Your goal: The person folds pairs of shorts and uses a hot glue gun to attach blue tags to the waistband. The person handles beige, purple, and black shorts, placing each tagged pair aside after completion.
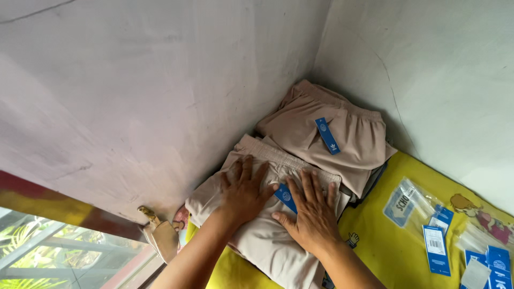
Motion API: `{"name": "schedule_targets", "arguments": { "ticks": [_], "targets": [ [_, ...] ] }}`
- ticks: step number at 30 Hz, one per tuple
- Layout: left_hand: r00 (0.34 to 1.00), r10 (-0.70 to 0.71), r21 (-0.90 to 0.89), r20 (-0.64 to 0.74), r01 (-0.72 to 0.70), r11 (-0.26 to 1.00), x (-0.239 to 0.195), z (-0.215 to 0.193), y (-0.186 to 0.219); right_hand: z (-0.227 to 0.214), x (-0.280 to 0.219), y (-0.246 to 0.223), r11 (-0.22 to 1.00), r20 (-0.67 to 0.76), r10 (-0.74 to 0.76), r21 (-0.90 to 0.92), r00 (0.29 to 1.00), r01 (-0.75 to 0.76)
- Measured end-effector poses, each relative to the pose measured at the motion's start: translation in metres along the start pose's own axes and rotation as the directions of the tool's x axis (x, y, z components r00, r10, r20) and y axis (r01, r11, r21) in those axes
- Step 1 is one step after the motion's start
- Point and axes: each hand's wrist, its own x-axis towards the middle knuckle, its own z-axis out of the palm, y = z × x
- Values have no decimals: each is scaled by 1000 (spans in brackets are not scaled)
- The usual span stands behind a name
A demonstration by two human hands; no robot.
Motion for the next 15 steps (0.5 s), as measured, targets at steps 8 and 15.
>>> {"name": "schedule_targets", "arguments": {
  "ticks": [8,15],
  "targets": [
    [996,14,-28,88,-12,1000,-8,-10,6,1,-5,-12,974,32,73,211,997,-78],
    [988,125,-42,-86,-129,991,-7,-3,-8,-12,1,-2,973,208,52,212,977,-97]
  ]
}}
